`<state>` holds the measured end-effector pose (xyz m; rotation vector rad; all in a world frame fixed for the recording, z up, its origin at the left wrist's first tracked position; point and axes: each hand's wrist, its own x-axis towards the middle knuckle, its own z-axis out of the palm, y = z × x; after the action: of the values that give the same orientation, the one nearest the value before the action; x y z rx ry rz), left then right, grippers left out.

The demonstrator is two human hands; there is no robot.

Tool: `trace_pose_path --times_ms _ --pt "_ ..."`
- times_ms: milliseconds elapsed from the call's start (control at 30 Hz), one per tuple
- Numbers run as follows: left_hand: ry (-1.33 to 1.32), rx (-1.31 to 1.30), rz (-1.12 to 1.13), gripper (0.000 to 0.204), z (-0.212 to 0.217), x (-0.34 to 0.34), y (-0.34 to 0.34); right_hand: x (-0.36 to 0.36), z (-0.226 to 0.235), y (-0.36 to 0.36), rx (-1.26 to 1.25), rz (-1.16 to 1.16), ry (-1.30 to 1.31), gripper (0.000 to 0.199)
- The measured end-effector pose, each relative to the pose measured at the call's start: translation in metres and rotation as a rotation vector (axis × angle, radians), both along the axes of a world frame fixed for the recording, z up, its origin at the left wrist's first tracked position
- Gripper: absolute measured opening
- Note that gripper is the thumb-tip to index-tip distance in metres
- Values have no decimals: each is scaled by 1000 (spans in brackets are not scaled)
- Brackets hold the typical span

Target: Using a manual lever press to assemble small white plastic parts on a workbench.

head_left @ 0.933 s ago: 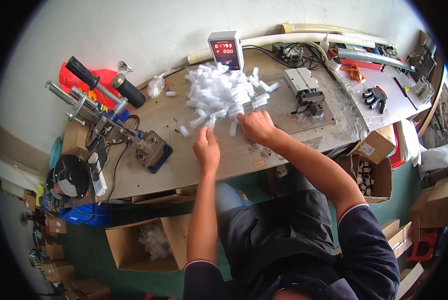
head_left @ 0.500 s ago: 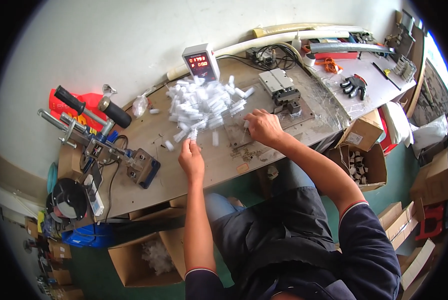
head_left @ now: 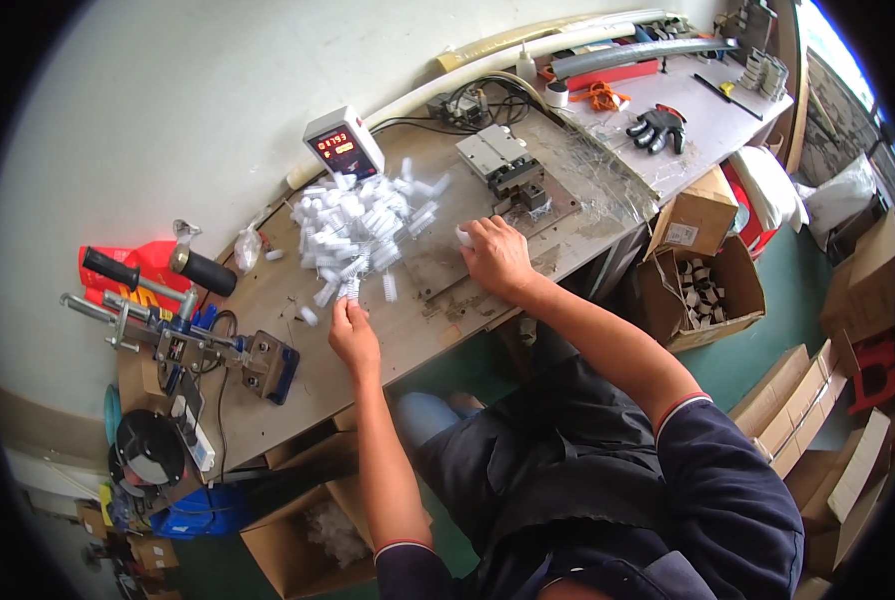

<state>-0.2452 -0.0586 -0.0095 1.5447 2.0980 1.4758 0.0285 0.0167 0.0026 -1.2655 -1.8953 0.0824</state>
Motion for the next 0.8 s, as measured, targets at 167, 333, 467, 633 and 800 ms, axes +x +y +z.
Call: trace_pose_path --times_ms 167,333,467,633,800 --pt "-20 -7 1 25 0 -2 -3 24 10 -18 -69 -70 -26 25" --pt "-39 -16 4 26 0 0 -3 43 12 -31 -101 -60 -37 22" --pt "-50 -55 -3 25 5 5 -3 52 2 -28 -101 -73 -15 20" --pt "-80 -41 4 24 1 0 -4 63 10 -29 -229 -147 21 20" --pt "-82 -60 -13 24 2 1 -4 76 3 -24 -194 -142 71 22"
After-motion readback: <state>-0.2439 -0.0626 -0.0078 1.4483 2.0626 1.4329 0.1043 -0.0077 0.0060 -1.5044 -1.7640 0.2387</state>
